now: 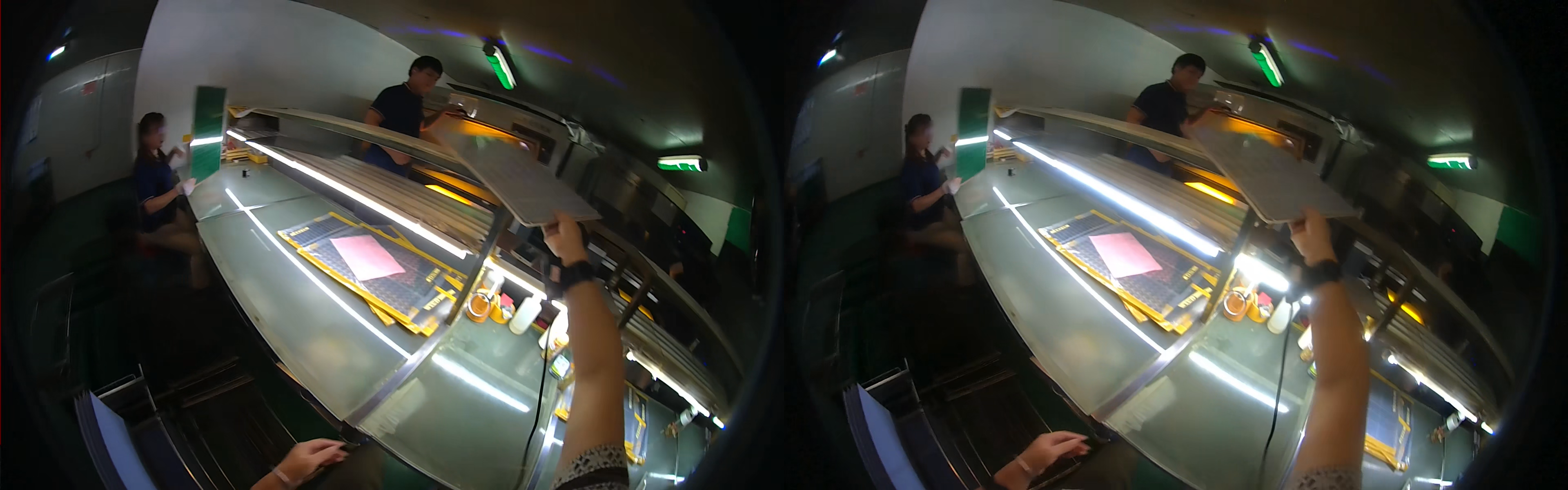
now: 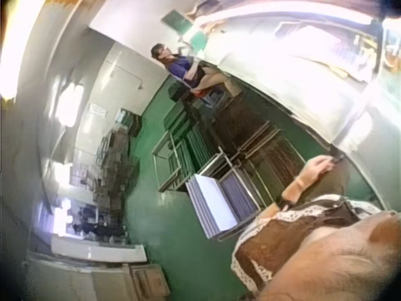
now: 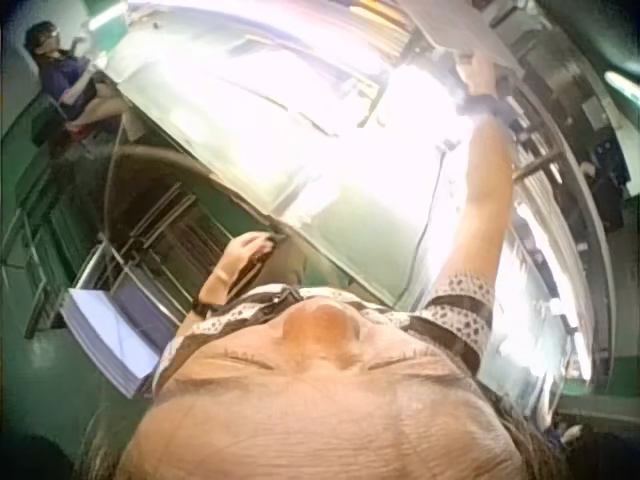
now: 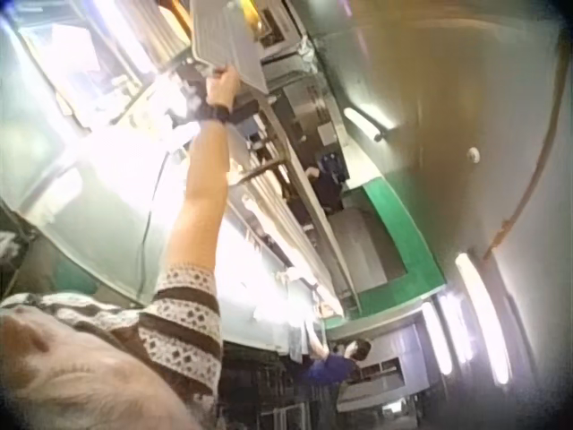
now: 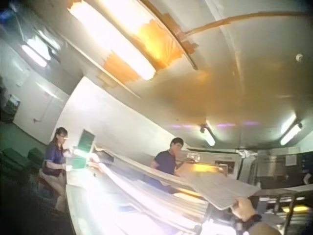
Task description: Inspecting large patterned PCB panels and placing them into sorting racks.
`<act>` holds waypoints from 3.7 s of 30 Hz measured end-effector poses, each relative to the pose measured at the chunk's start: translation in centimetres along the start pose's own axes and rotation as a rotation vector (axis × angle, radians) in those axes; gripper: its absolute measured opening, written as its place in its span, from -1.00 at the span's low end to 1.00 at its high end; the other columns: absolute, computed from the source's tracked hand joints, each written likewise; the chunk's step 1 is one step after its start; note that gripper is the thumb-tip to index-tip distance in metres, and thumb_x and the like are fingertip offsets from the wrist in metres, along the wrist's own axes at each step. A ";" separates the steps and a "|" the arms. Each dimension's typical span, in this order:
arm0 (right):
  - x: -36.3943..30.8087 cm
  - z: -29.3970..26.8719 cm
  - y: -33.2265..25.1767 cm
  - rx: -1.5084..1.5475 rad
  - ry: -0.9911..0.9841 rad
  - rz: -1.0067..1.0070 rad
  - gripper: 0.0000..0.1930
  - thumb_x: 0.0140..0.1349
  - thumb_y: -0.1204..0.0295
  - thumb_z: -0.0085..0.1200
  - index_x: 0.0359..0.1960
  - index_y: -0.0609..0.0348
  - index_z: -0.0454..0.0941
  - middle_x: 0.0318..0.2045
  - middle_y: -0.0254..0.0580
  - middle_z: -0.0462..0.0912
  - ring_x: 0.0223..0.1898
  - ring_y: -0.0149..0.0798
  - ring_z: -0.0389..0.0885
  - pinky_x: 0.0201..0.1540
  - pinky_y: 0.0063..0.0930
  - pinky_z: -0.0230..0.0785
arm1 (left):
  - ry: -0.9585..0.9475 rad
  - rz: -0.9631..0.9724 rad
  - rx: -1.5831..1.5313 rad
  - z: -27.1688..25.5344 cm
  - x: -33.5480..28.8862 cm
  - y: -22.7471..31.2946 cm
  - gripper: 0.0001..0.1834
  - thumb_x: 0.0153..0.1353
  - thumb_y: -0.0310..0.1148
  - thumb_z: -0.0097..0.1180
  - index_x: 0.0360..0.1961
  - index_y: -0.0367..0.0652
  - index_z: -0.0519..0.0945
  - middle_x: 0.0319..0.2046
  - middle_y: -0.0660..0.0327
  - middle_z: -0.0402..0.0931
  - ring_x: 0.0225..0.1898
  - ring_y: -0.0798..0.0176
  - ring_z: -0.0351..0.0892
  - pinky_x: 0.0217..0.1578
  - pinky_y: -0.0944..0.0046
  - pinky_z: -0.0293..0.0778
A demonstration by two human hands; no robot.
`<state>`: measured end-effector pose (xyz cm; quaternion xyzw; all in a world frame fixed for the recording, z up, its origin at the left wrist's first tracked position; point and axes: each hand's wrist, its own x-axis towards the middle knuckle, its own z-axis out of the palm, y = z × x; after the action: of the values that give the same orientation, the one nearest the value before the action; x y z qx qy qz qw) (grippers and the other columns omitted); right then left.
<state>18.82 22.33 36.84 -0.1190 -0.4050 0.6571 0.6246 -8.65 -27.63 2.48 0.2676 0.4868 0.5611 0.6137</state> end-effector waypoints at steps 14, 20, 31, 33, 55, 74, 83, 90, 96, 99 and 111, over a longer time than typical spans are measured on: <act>-6.7 11.0 19.1 -0.633 -0.418 0.318 -0.78 0.27 0.22 -0.10 -0.28 0.11 0.41 -0.56 -0.45 0.36 -0.53 -0.51 0.34 -0.51 -0.66 0.20 | 1.744 0.530 0.498 -26.5 -18.6 -5.2 -0.85 0.09 -0.36 0.12 -0.41 -0.23 0.56 -0.46 0.16 0.52 -0.39 0.16 0.52 -0.33 0.26 0.42; -21.9 7.9 17.7 -1.357 -1.197 0.156 -0.77 0.23 0.31 -0.03 -0.17 0.19 0.45 -0.42 -0.20 0.55 -0.45 -0.33 0.55 -0.44 -0.52 0.42 | 2.443 -0.033 1.285 -32.4 -28.3 -5.2 -0.69 0.00 -0.31 0.17 -0.20 -0.19 0.53 -0.20 0.05 0.48 -0.09 -0.03 0.41 -0.10 0.06 0.33; -31.6 2.3 11.9 -0.875 -0.432 0.946 -0.62 0.33 0.35 -0.19 0.12 0.29 0.27 -0.13 -0.11 0.50 -0.10 -0.28 0.47 -0.05 -0.40 0.36 | 2.169 -0.368 0.718 -39.3 -30.9 -16.2 -0.69 0.11 -0.20 0.06 -0.26 -0.21 0.58 -0.30 -0.04 0.55 -0.21 -0.14 0.50 -0.18 -0.03 0.41; -33.0 1.7 11.4 -1.125 -0.619 0.776 -0.62 0.33 0.36 -0.19 0.13 0.26 0.26 -0.10 -0.13 0.49 -0.07 -0.28 0.46 -0.02 -0.43 0.32 | 2.189 -0.429 0.613 -39.4 -30.8 -15.9 -0.77 0.15 -0.23 0.01 -0.41 -0.16 0.60 -0.39 -0.02 0.56 -0.28 -0.15 0.52 -0.28 -0.05 0.43; -39.0 7.2 14.1 -0.899 -0.776 0.940 -0.61 0.29 0.37 -0.12 0.05 0.43 0.33 -0.21 -0.03 0.54 -0.16 -0.23 0.50 -0.10 -0.41 0.36 | 2.499 -0.222 1.381 -28.0 -32.9 -1.3 -0.43 0.06 -0.21 0.14 0.07 -0.27 0.36 0.15 0.00 0.23 0.24 -0.10 0.06 0.16 -0.16 0.06; -41.0 7.8 15.4 -1.081 -0.602 0.994 -0.60 0.27 0.35 -0.08 0.05 0.41 0.34 -0.22 -0.04 0.55 -0.17 -0.24 0.51 -0.09 -0.40 0.36 | 2.077 -0.438 0.912 -40.5 -30.8 -15.7 -0.83 0.11 -0.35 0.06 -0.39 -0.24 0.54 -0.40 -0.01 0.52 -0.34 -0.10 0.52 -0.35 -0.04 0.42; -42.2 3.7 16.4 -0.978 -0.621 1.085 -0.57 0.29 0.32 -0.10 0.09 0.40 0.28 -0.18 -0.04 0.52 -0.11 -0.20 0.49 -0.05 -0.33 0.36 | 2.366 -0.203 1.176 -38.3 -32.1 -8.6 -0.81 0.12 -0.39 0.00 -0.60 -0.21 0.45 -0.54 0.06 0.49 -0.45 -0.09 0.50 -0.48 -0.01 0.38; -44.0 4.2 16.0 -0.862 -0.560 1.060 -0.61 0.30 0.36 -0.12 0.08 0.38 0.30 -0.18 -0.06 0.54 -0.15 -0.26 0.51 -0.06 -0.41 0.36 | 2.236 0.349 1.302 -22.8 -34.9 10.5 -0.85 0.05 -0.46 0.04 -0.59 -0.30 0.44 -0.59 0.01 0.46 -0.54 -0.13 0.41 -0.53 0.03 0.29; -47.0 7.7 16.7 -0.719 -0.560 1.052 -0.68 0.26 0.41 -0.08 0.00 0.31 0.41 -0.24 -0.19 0.58 -0.23 -0.38 0.54 -0.15 -0.55 0.37 | 1.902 0.702 1.167 -15.3 -37.4 16.8 -0.85 0.07 -0.50 0.07 -0.57 -0.33 0.44 -0.74 0.23 0.27 -0.68 0.37 0.17 -0.62 0.35 0.12; -47.7 8.3 16.5 -0.572 -0.618 0.993 -0.71 0.28 0.41 -0.10 -0.03 0.29 0.43 -0.26 -0.20 0.59 -0.21 -0.38 0.54 -0.12 -0.55 0.38 | 1.611 0.824 0.979 -14.7 -36.0 19.5 -0.82 0.11 -0.49 0.05 -0.59 -0.32 0.43 -0.72 0.40 0.19 -0.60 0.55 0.07 -0.61 0.46 0.02; -45.6 6.3 27.2 -0.175 -0.577 0.627 -0.24 0.26 0.28 -0.03 0.33 0.11 -0.28 0.23 -0.01 0.17 0.23 -0.22 0.16 0.21 -0.39 0.08 | 0.622 0.773 0.674 -12.1 -15.3 25.6 -0.75 0.19 -0.36 0.06 -0.61 -0.20 0.47 -0.75 0.53 0.21 -0.72 0.66 0.07 -0.70 0.57 -0.06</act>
<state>3.69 -19.00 6.44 -0.1005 -0.5613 0.7846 0.2436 -28.88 -39.01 24.84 0.4284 0.6622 0.6101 0.0751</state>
